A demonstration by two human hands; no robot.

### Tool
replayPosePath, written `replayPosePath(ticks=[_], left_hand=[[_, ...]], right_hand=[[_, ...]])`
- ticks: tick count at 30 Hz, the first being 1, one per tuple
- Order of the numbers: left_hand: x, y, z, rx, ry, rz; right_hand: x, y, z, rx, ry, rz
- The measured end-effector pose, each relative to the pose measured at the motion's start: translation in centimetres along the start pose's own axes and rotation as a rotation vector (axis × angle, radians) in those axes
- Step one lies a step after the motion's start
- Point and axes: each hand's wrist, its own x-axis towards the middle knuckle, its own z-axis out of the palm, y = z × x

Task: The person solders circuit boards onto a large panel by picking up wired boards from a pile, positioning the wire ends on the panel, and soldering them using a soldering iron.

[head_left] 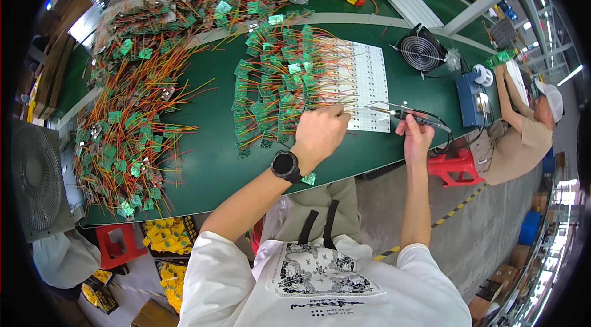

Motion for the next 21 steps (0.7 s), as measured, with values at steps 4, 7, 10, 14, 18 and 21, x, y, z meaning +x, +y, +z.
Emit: replayPosePath(ticks=[4,7,10,14,18,21], left_hand=[[-0.1,0.1,0.2,0.002,-0.012,-0.026],[-0.1,0.5,0.0,-0.011,-0.034,-0.014],[0.0,0.3,0.2,0.038,-0.040,-0.028],[0.2,0.3,0.4,0.055,-0.046,-0.022],[0.3,0.4,0.4,0.050,-0.058,-0.032],[0.4,0.4,0.4,0.063,-0.072,-0.032]], right_hand=[[-0.4,1.1,-1.0,0.011,-0.048,0.034],[-0.4,0.9,-1.2,0.009,-0.063,0.060],[-0.4,1.1,-1.2,-0.023,-0.095,0.058],[-0.3,0.8,-1.1,-0.051,-0.101,0.049],[-0.2,0.7,-1.0,-0.070,-0.110,0.046],[-0.3,0.7,-0.8,-0.078,-0.110,0.052]])
